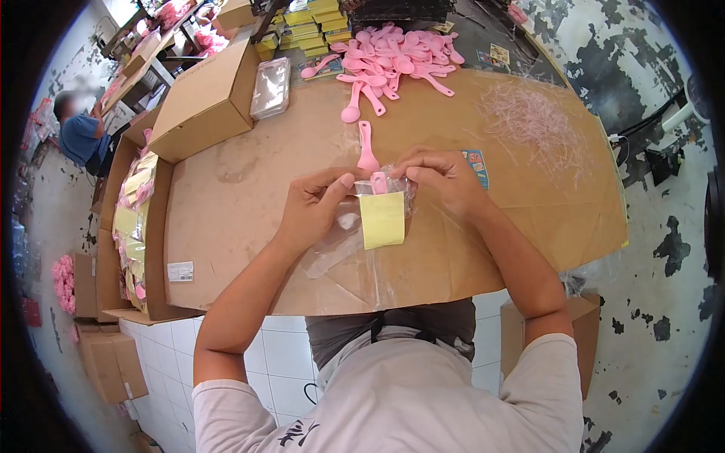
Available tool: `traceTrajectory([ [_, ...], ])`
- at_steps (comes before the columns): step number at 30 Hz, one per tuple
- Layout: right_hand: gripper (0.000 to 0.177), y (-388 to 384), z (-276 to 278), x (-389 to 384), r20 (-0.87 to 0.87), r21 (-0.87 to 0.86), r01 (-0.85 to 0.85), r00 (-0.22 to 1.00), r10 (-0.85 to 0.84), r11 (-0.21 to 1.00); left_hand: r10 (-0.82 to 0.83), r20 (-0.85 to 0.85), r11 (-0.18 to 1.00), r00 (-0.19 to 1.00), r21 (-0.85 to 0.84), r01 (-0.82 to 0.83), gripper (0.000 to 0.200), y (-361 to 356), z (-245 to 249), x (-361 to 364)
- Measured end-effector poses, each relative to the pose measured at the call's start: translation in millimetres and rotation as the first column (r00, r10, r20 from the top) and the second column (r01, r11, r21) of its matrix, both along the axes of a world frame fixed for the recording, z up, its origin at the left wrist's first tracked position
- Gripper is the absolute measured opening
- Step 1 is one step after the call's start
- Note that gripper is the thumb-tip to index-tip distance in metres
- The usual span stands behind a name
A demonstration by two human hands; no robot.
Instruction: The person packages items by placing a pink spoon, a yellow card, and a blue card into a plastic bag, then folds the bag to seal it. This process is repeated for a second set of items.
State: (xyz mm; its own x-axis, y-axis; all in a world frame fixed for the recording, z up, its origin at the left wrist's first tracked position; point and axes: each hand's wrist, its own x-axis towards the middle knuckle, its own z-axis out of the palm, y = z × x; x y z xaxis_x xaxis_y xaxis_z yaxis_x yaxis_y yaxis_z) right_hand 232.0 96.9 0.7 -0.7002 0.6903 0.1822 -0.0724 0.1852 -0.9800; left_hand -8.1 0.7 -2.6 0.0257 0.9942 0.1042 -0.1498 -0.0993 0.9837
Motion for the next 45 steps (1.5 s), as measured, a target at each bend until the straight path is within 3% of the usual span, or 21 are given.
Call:
traceTrajectory([
  [4, 0.015, -4, 0, -4, -0.004, -0.042, 0.012, 1.0, -0.012, 0.999, -0.002, -0.045, 0.998, 0.999, -0.057, 0.0, 0.021, 3, 1, 2],
  [9, 0.034, -7, 5, -6, 0.0, -0.103, -0.027, 1.0, 0.027, 0.994, 0.025, -0.007, 0.992, 1.0, -0.122, -0.026, 0.021, 3, 6, 4],
  [15, 0.047, -8, 9, -4, 0.045, -0.206, -0.135, 0.988, 0.147, 0.969, 0.042, 0.034, 0.998, 0.999, -0.054, -0.041, 0.029, -1, 20, 9],
  [16, 0.048, -8, 9, -4, 0.036, -0.219, -0.133, 0.989, 0.144, 0.967, -0.015, -0.029, 0.999, 0.999, -0.043, 0.013, 0.029, -2, 20, 7],
  [19, 0.04, -7, 10, -1, 0.014, -0.112, -0.164, 0.986, 0.167, 0.98, -0.134, -0.201, 0.989, 0.97, -0.088, 0.118, 0.029, -8, 22, -5],
  [21, 0.038, -2, 29, 13, 0.169, 0.1, -0.092, 0.983, 0.074, 0.991, -0.147, -0.289, 0.976, 0.946, -0.195, 0.092, 0.028, -16, 28, -19],
  [23, 0.037, 13, 37, 32, 0.308, 0.37, -0.047, 0.949, -0.074, 0.928, -0.003, -0.299, 0.993, 0.954, -0.112, -0.032, 0.03, -33, 32, -47],
  [25, 0.036, 32, 37, 58, 0.387, 0.66, -0.045, 0.876, -0.288, 0.75, 0.26, -0.278, 0.964, 0.925, 0.017, -0.265, 0.031, -53, 23, -92],
  [27, 0.038, 42, 29, 79, 0.376, 0.684, 0.044, 0.834, -0.403, 0.728, 0.58, 0.082, 0.793, 0.81, 0.171, -0.585, 0.042, -70, 26, -119],
  [28, 0.039, 46, 25, 85, 0.371, 0.694, 0.084, 0.809, -0.455, 0.716, 0.586, 0.323, 0.732, 0.743, 0.183, -0.657, 0.048, -79, 13, -154],
  [30, 0.037, 50, 19, 89, 0.364, 0.643, 0.125, 0.818, -0.445, 0.756, 0.579, 0.489, 0.66, 0.652, 0.188, -0.727, 0.055, -85, 26, -148],
  [33, 0.034, 54, 8, 92, 0.405, 0.658, 0.052, 0.817, -0.411, 0.751, 0.578, 0.247, 0.788, 0.778, 0.08, -0.61, 0.051, -80, 14, -126],
  [35, 0.033, 54, 4, 92, 0.439, 0.665, 0.003, 0.807, -0.395, 0.747, 0.47, -0.252, 0.88, 0.846, 0.059, -0.472, 0.044, -70, 18, -95],
  [36, 0.032, 55, 4, 92, 0.454, 0.655, -0.004, 0.802, -0.388, 0.756, 0.376, -0.383, 0.924, 0.844, 0.087, -0.372, 0.041, -59, 12, -82],
  [39, 0.029, 57, 4, 91, 0.427, 0.657, 0.015, 0.817, -0.388, 0.754, 0.102, -0.685, 0.992, 0.722, 0.018, -0.123, 0.037, -31, 32, -31],
  [42, 0.025, 57, 1, 88, 0.387, 0.645, 0.058, 0.836, -0.39, 0.762, 0.044, -0.881, 0.997, 0.471, 0.068, 0.034, 0.032, -2, 23, -8],
  [43, 0.023, 57, 2, 87, 0.377, 0.635, 0.073, 0.839, -0.391, 0.769, 0.062, -0.899, 0.989, 0.433, 0.112, 0.092, 0.028, 5, 19, -7],
  [45, 0.02, 57, 3, 87, 0.363, 0.648, 0.085, 0.839, -0.405, 0.757, -0.037, -0.884, 0.996, 0.465, 0.003, 0.085, 0.026, 17, 16, -9],
])
